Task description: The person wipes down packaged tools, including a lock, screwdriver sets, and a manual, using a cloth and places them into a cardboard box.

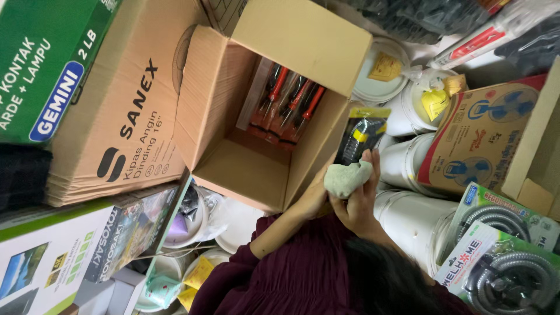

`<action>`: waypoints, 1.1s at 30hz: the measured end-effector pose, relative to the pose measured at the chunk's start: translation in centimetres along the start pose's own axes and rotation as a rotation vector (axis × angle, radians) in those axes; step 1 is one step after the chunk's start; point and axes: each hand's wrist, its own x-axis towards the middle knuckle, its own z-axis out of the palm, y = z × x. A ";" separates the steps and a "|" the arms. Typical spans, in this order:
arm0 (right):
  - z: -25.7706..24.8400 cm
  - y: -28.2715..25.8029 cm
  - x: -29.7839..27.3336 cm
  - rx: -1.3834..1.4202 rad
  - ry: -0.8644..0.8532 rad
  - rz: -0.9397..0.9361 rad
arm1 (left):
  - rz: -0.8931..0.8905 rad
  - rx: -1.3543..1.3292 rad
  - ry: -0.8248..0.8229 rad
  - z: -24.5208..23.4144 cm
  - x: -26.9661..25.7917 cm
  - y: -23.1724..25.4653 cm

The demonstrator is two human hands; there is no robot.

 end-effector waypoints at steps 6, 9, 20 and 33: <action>0.7 0.5 1.7 0.167 0.256 0.193 | 0.077 0.396 -0.028 1.6 0.1 1.2; -0.8 1.7 4.5 0.270 0.388 0.273 | -0.040 0.571 -0.079 2.9 -0.8 2.3; -5.0 11.2 0.1 0.441 0.062 0.602 | -0.193 0.539 -0.502 2.4 -0.6 5.9; -1.0 15.1 -3.9 0.879 0.949 0.930 | 0.272 0.745 -0.244 0.9 2.4 -1.4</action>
